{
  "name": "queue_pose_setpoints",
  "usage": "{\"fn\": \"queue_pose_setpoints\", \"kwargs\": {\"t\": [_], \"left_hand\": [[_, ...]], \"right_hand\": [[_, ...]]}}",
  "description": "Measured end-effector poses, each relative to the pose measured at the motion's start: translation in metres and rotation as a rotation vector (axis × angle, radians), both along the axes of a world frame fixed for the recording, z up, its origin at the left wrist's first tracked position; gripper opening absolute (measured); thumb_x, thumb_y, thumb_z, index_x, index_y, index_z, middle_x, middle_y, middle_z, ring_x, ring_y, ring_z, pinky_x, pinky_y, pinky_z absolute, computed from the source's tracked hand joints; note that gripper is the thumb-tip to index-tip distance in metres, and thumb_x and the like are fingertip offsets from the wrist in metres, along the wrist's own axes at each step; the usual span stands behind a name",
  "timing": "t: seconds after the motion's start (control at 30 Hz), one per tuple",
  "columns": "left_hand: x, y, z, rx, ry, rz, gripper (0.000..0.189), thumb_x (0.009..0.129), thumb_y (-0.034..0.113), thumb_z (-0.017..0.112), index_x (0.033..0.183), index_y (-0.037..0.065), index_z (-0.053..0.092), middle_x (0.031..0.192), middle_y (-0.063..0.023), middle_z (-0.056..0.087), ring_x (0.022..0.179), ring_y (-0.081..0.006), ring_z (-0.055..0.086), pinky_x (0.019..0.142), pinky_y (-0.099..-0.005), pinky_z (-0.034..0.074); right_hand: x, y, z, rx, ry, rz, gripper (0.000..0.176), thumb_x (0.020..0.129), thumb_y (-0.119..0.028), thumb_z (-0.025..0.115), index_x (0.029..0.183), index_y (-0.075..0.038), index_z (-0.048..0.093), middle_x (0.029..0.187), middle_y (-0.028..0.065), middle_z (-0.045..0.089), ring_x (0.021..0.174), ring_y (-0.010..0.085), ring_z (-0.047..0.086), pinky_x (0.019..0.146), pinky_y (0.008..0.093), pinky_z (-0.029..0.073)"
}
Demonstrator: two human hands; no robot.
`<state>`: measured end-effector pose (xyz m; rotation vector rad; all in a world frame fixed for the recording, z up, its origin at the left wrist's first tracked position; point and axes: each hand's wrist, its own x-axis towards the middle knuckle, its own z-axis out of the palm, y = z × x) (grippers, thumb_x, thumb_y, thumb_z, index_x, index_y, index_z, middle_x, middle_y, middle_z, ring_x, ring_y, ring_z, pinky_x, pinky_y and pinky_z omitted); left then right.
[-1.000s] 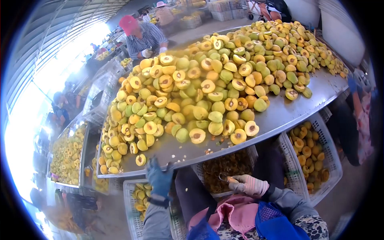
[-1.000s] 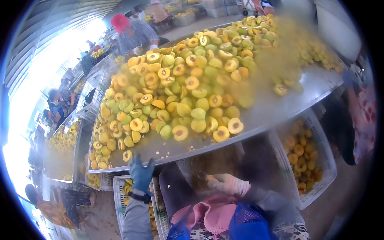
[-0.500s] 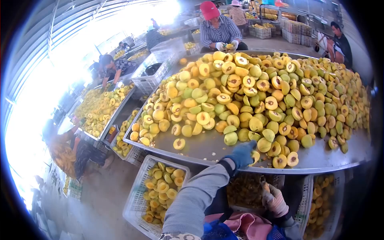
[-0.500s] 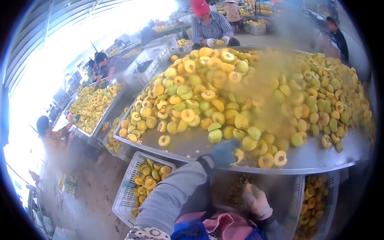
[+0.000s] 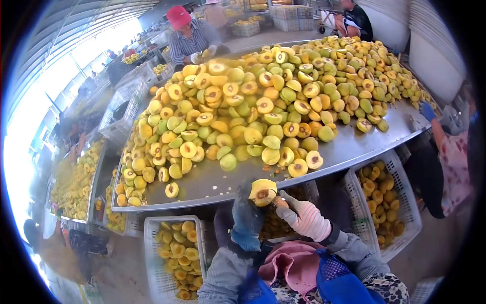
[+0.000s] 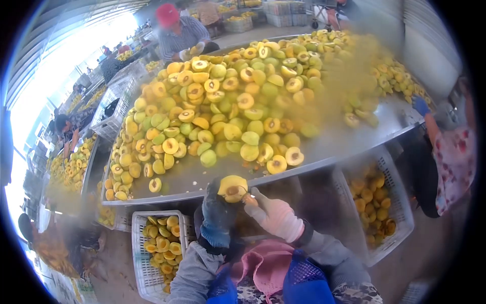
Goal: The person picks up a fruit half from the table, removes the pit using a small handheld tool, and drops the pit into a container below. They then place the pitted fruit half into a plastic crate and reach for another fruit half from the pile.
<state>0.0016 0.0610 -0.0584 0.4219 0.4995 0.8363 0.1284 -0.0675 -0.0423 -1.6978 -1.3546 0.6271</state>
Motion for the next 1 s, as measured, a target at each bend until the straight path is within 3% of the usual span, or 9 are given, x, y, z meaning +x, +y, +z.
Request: {"fn": "queue_pose_setpoints", "kwargs": {"t": [0.2,0.3,0.37,0.43,0.57,0.7,0.8,0.9,1.0], "left_hand": [[0.002,-0.018,0.009,-0.049,-0.187,-0.108,0.046,0.096,0.033,0.059,0.13,0.003,0.049,0.119,-0.0156,0.061,0.104,-0.0273,0.064,0.093,-0.0392,0.053],[-0.002,-0.032,0.021,1.178,0.765,0.17,0.038,0.095,0.025,0.062,0.124,0.002,0.055,0.107,-0.0139,0.066,0.093,-0.026,0.068,0.086,-0.0353,0.056],[0.001,-0.042,0.044,0.973,0.711,0.118,0.041,0.083,0.008,0.07,0.121,-0.001,0.056,0.102,-0.0115,0.067,0.091,-0.0213,0.067,0.081,-0.0321,0.055],[0.005,-0.044,0.049,0.944,0.715,0.137,0.034,0.083,0.008,0.069,0.115,-0.002,0.058,0.097,-0.0113,0.068,0.088,-0.0209,0.067,0.077,-0.0316,0.055],[0.011,-0.048,0.056,0.938,0.731,0.184,0.033,0.099,0.028,0.055,0.106,-0.003,0.063,0.092,-0.0135,0.068,0.084,-0.0247,0.068,0.072,-0.0329,0.057],[0.011,-0.036,0.049,0.363,0.142,-0.015,0.039,0.1,0.029,0.05,0.106,-0.007,0.063,0.092,-0.0149,0.069,0.079,-0.0247,0.068,0.071,-0.0328,0.057],[0.015,-0.035,0.049,0.474,0.265,0.085,0.038,0.099,0.027,0.051,0.106,-0.008,0.065,0.094,-0.0161,0.069,0.078,-0.0252,0.068,0.072,-0.0337,0.056],[0.01,-0.031,0.048,0.391,0.019,-0.076,0.036,0.097,0.024,0.052,0.104,-0.008,0.066,0.094,-0.0169,0.069,0.081,-0.0258,0.068,0.074,-0.0348,0.056],[0.0,-0.032,0.059,0.59,0.265,-0.124,0.035,0.095,0.025,0.055,0.103,-0.007,0.067,0.093,-0.0174,0.069,0.084,-0.0276,0.068,0.076,-0.0367,0.056]], "right_hand": [[0.002,-0.008,0.001,-0.028,-0.125,-0.031,0.062,0.097,-0.046,0.05,0.133,0.004,0.049,0.075,0.0238,0.065,0.07,0.0392,0.065,0.062,0.0455,0.049],[0.004,-0.009,-0.013,-0.006,-0.159,0.0,0.057,0.096,-0.04,0.052,0.132,0.004,0.05,0.076,0.0223,0.065,0.069,0.0384,0.065,0.061,0.0455,0.049],[0.002,-0.01,-0.028,0.043,-0.13,0.036,0.053,0.096,-0.036,0.053,0.131,0.004,0.05,0.077,0.0213,0.066,0.068,0.0381,0.065,0.061,0.0458,0.049],[-0.001,-0.012,-0.026,0.036,-0.134,0.052,0.051,0.095,-0.034,0.054,0.13,0.003,0.051,0.078,0.0206,0.066,0.069,0.0377,0.065,0.061,0.0458,0.049],[-0.011,-0.02,0.0,-0.037,0.154,0.111,0.047,0.095,-0.035,0.055,0.129,-0.003,0.052,0.082,0.0208,0.066,0.076,0.0396,0.065,0.066,0.0454,0.049],[-0.009,-0.02,0.009,-0.049,0.2,0.157,0.046,0.096,-0.039,0.054,0.129,-0.006,0.052,0.087,0.0214,0.067,0.081,0.0409,0.065,0.07,0.0448,0.05],[-0.004,-0.018,0.015,-0.044,0.015,0.166,0.043,0.098,-0.039,0.054,0.123,-0.004,0.057,0.09,0.018,0.069,0.078,0.0325,0.067,0.069,0.0409,0.05],[-0.012,-0.019,0.015,-0.297,0.865,0.224,0.041,0.099,-0.036,0.054,0.119,-0.001,0.061,0.093,0.0113,0.07,0.08,0.0207,0.066,0.072,0.0359,0.051],[0.001,-0.017,0.03,-0.254,0.524,0.293,0.039,0.101,-0.034,0.054,0.115,0.0,0.065,0.095,0.005,0.069,0.086,0.013,0.061,0.078,0.0305,0.051]]}}
